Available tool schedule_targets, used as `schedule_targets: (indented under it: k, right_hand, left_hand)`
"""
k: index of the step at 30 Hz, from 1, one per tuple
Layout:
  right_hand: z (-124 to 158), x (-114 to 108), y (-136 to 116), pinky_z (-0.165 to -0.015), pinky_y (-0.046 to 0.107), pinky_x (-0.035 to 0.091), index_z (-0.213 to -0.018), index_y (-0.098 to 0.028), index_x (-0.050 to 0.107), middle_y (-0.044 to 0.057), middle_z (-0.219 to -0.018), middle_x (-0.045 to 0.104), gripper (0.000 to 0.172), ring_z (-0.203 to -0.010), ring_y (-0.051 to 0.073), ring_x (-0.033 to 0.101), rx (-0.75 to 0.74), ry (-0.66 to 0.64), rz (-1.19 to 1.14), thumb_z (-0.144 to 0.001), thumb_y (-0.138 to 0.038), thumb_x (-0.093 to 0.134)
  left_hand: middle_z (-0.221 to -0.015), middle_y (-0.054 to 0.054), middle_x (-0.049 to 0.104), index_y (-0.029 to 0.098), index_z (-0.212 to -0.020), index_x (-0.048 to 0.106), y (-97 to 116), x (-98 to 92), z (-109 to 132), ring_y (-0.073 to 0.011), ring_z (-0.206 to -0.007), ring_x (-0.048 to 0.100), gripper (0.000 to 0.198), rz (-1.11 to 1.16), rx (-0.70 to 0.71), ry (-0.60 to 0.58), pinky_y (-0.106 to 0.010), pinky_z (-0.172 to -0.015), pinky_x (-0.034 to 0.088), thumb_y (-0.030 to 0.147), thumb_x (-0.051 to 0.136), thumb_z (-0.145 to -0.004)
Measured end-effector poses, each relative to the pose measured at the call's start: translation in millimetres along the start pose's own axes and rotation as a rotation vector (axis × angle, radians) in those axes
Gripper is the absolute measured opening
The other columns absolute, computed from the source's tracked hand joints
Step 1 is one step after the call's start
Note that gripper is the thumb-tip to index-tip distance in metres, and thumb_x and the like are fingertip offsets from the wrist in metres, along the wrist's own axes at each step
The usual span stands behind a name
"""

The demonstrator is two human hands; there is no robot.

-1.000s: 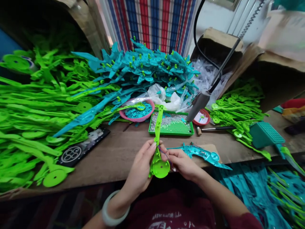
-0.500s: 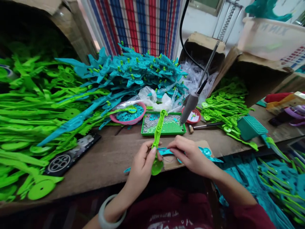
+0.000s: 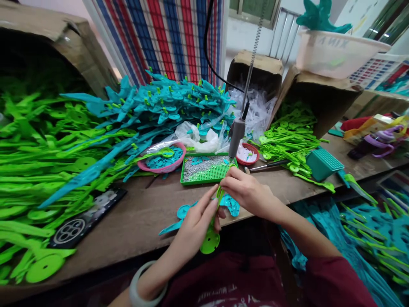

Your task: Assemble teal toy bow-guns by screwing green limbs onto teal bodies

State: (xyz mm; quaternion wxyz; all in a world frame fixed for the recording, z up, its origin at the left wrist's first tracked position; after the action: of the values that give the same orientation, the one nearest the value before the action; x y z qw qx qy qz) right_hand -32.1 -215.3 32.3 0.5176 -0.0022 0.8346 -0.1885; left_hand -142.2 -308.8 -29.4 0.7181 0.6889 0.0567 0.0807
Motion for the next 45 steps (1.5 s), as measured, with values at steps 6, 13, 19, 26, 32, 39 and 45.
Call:
schedule_targets:
  k: [6, 13, 19, 26, 32, 39, 45]
  right_hand:
    - [11, 4, -5, -0.063, 0.026, 0.038, -0.087, -0.015, 0.06, 0.005, -0.084, 0.056, 0.02, -0.073, 0.015, 0.051, 0.087, 0.103, 0.088, -0.101, -0.015, 0.046]
    - [29, 11, -2, -0.058, 0.023, 0.04, -0.085, -0.018, 0.056, -0.001, -0.072, 0.055, 0.01, -0.062, 0.011, 0.052, 0.257, 0.419, -0.211, -0.094, -0.015, 0.053]
    - [38, 33, 14, -0.051, 0.019, 0.041, -0.08, -0.02, 0.054, -0.005, -0.066, 0.057, 0.01, -0.054, 0.008, 0.053, 0.528, 0.452, -0.671, -0.088, -0.02, 0.059]
    - [46, 35, 12, -0.072, 0.025, 0.051, -0.091, -0.019, 0.068, 0.003, -0.085, 0.069, 0.01, -0.079, 0.014, 0.064, 0.411, 0.512, -0.511, -0.095, -0.019, 0.058]
    - [50, 40, 17, -0.068, 0.022, 0.055, -0.103, -0.019, 0.07, 0.003, -0.089, 0.073, 0.015, -0.072, 0.012, 0.07, 0.332, 0.43, -0.529, -0.096, -0.014, 0.058]
    - [50, 35, 12, -0.072, 0.024, 0.054, -0.098, -0.018, 0.068, 0.004, -0.086, 0.069, 0.012, -0.079, 0.013, 0.066, 0.176, 0.458, -0.366, -0.097, -0.014, 0.057]
    - [53, 37, 20, -0.071, 0.025, 0.053, -0.099, -0.02, 0.072, 0.004, -0.087, 0.063, 0.012, -0.081, 0.013, 0.062, 0.15, 0.501, -0.431, -0.094, -0.015, 0.062]
  left_hand:
    - [-0.064, 0.003, 0.064, 0.02, -0.092, 0.056, -8, 11.6, -6, -0.0138, -0.049, 0.06, 0.032, -0.216, 0.007, -0.078, -0.025, -0.052, 0.046, 0.048, 0.043, -0.099]
    - [-0.05, 0.01, 0.052, 0.019, -0.104, 0.058, -7, 22.1, -7, -0.0118, -0.04, 0.054, 0.029, -0.334, 0.139, 0.096, -0.022, -0.049, 0.044, 0.041, 0.039, -0.102]
    - [-0.059, 0.006, 0.06, 0.018, -0.097, 0.06, -9, 25.6, -7, -0.0101, -0.039, 0.054, 0.03, -0.539, 0.352, 0.242, -0.022, -0.044, 0.04, 0.037, 0.037, -0.105]
    - [-0.073, -0.002, 0.07, 0.016, -0.105, 0.06, -17, 27.3, -4, -0.0158, -0.058, 0.068, 0.034, -0.834, 0.561, 0.397, -0.025, -0.054, 0.049, 0.036, 0.033, -0.108]
    - [-0.075, -0.003, 0.072, 0.015, -0.109, 0.06, -27, 24.4, 0, -0.0163, -0.059, 0.07, 0.035, -0.863, 0.51, 0.403, -0.025, -0.054, 0.05, 0.037, 0.033, -0.109]
    - [-0.074, -0.004, 0.072, 0.014, -0.108, 0.061, -28, 27.6, 7, -0.0155, -0.054, 0.067, 0.036, -0.897, 0.505, 0.401, -0.025, -0.051, 0.047, 0.036, 0.032, -0.109]
    - [-0.065, 0.0, 0.066, 0.014, -0.107, 0.06, -29, 29.7, 9, -0.014, -0.046, 0.061, 0.032, -0.743, 0.409, 0.294, -0.024, -0.046, 0.045, 0.033, 0.035, -0.108]
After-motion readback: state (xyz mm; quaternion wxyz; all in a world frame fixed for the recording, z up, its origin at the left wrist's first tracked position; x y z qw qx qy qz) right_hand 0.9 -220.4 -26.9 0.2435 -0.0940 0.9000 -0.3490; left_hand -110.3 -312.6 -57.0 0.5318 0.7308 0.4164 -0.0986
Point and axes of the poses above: each hand's wrist, its own z-axis away from the middle knuckle, its own x-axis out of the palm, y = z × x, the point moved 5 cm from there along -z, towards the middle knuckle
